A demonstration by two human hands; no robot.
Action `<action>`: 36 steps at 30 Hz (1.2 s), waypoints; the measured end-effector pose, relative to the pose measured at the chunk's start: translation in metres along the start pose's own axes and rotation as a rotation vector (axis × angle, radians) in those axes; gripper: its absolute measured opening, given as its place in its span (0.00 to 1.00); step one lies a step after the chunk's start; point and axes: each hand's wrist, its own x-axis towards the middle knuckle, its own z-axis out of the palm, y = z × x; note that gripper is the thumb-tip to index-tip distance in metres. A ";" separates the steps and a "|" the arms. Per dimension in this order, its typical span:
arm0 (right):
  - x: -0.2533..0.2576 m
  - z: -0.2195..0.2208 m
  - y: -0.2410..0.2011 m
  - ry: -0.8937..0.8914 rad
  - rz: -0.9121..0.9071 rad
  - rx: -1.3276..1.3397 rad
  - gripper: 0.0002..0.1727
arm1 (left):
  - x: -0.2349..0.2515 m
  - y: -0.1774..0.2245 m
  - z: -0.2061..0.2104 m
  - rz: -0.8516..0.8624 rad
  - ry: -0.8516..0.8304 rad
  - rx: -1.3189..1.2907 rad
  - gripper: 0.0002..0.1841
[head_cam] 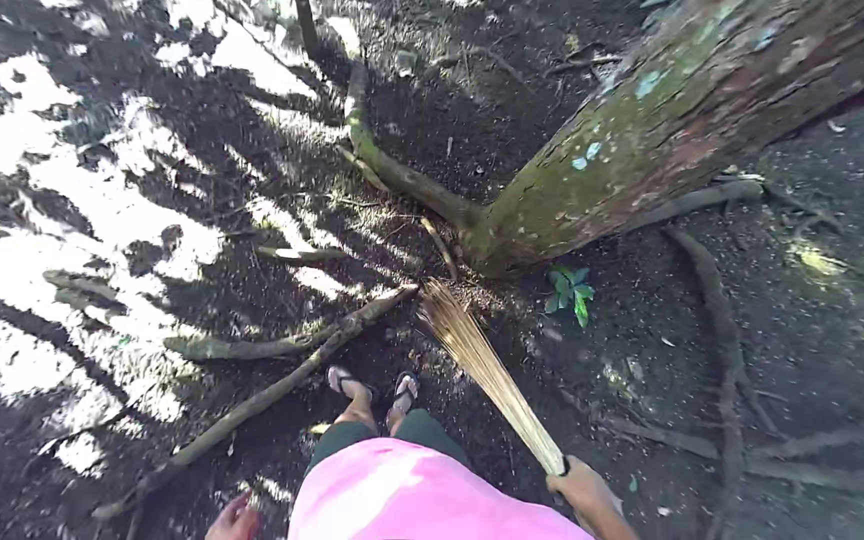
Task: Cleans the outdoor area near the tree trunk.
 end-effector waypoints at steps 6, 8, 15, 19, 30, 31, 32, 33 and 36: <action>-0.051 -0.023 -0.103 0.178 -0.162 0.047 0.37 | 0.029 0.098 -0.040 0.216 0.012 -0.122 0.25; -0.069 -0.038 -0.142 0.231 -0.261 0.131 0.38 | 0.037 0.125 -0.059 0.288 0.041 -0.122 0.26; -0.091 -0.082 -0.220 0.369 -0.527 0.438 0.36 | 0.041 0.132 -0.082 0.280 0.100 -0.205 0.26; -0.089 -0.106 -0.247 0.336 -0.501 0.494 0.34 | 0.038 0.091 -0.064 0.129 0.081 -0.254 0.26; -0.037 -0.177 -0.391 -0.044 -0.355 1.183 0.09 | 0.056 0.131 -0.033 -0.187 0.008 -0.289 0.25; -0.032 -0.181 -0.392 -0.044 -0.323 1.225 0.09 | 0.063 0.147 -0.038 -0.139 0.001 -0.277 0.25; -0.026 -0.182 -0.391 -0.026 -0.286 1.262 0.10 | 0.071 0.163 -0.043 -0.082 0.000 -0.269 0.25; -0.021 -0.181 -0.385 -0.010 -0.246 1.292 0.11 | 0.077 0.178 -0.048 -0.030 0.000 -0.262 0.25; -0.013 -0.173 -0.354 0.008 -0.184 1.360 0.10 | 0.085 0.224 -0.061 0.080 0.019 -0.239 0.25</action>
